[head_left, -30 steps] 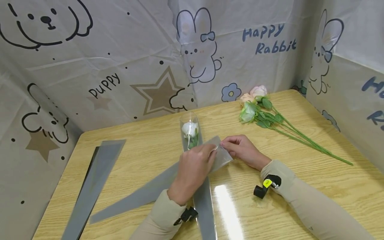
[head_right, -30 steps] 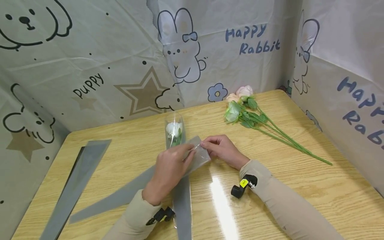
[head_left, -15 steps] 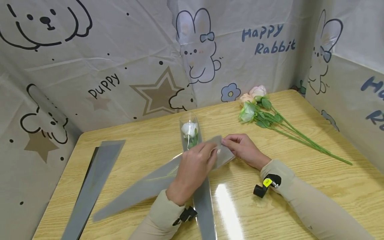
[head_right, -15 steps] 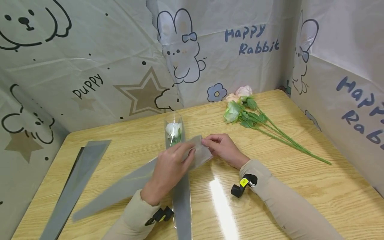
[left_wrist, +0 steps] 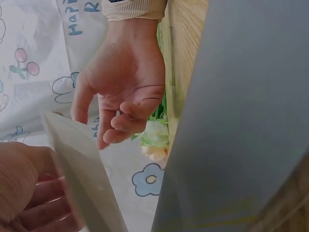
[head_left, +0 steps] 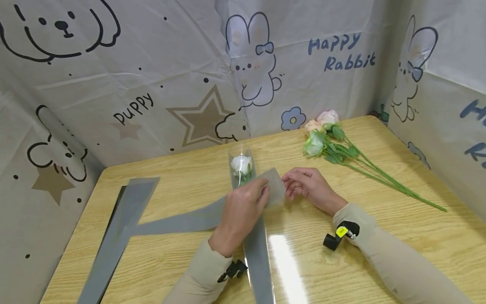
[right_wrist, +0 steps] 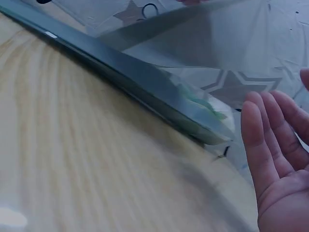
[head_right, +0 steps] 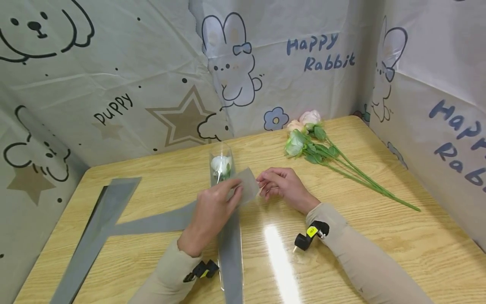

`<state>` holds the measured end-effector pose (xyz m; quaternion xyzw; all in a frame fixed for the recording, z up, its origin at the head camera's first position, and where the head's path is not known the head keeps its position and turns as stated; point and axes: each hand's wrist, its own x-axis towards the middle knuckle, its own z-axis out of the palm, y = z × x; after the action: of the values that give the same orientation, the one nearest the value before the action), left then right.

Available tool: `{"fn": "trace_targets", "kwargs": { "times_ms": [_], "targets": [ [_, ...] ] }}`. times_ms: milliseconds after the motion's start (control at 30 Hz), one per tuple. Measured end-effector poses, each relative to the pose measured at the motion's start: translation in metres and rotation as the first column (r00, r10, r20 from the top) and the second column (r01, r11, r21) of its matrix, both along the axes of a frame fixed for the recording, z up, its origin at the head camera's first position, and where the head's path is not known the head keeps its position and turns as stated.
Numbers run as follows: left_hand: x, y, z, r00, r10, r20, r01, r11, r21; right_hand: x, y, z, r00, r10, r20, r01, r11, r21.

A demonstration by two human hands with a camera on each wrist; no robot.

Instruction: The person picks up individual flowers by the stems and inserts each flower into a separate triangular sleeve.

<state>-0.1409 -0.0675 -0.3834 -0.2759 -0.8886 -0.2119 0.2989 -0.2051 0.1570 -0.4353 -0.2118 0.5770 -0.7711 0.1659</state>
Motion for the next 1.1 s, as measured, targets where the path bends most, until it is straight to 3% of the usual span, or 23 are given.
{"fn": "trace_targets", "kwargs": {
  "times_ms": [100,167,233,300,400,500,600,633,700,767,1100],
  "targets": [
    [0.0,-0.001,0.001,1.0,0.005,0.004,-0.005,1.0,0.006,-0.004,0.007,0.006,0.994,-0.11,-0.007,0.11,0.993,0.042],
    [0.0,-0.002,0.001,1.0,0.005,0.008,-0.005,1.0,0.011,-0.008,0.013,0.01,0.976,-0.216,0.022,0.213,0.972,0.099],
    [0.0,-0.002,0.001,1.0,0.008,0.008,-0.008,1.0,0.013,-0.013,0.02,0.014,0.944,-0.325,0.055,0.312,0.935,0.171],
    [0.0,-0.002,0.002,1.0,0.013,0.003,-0.013,1.0,0.015,-0.016,0.028,0.018,0.907,-0.419,0.048,0.392,0.879,0.273],
    [0.0,-0.003,0.003,1.0,0.026,-0.006,-0.026,1.0,0.016,-0.019,0.044,0.021,0.862,-0.504,-0.053,0.473,0.764,0.439],
    [0.001,-0.003,0.005,0.999,0.035,-0.007,-0.035,0.999,0.014,-0.023,0.058,0.021,0.814,-0.528,-0.243,0.559,0.597,0.575],
    [0.001,-0.004,0.006,0.999,0.04,-0.003,-0.04,0.999,0.011,-0.025,0.07,0.019,0.755,-0.523,-0.395,0.637,0.446,0.628],
    [0.001,-0.004,0.007,0.999,0.042,-0.002,-0.042,0.999,0.01,-0.026,0.073,0.019,0.738,-0.518,-0.432,0.656,0.405,0.636],
    [0.002,-0.004,0.007,0.999,0.047,-0.004,-0.047,0.999,0.008,-0.026,0.077,0.018,0.715,-0.511,-0.478,0.681,0.354,0.641],
    [0.001,-0.004,0.008,0.999,0.049,-0.005,-0.049,0.999,0.006,-0.026,0.08,0.017,0.704,-0.503,-0.501,0.692,0.331,0.641],
    [0.002,-0.004,0.008,0.999,0.036,-0.001,-0.036,0.999,0.015,-0.031,0.081,0.011,0.7,-0.383,-0.603,0.711,0.288,0.642]
  ]
}}
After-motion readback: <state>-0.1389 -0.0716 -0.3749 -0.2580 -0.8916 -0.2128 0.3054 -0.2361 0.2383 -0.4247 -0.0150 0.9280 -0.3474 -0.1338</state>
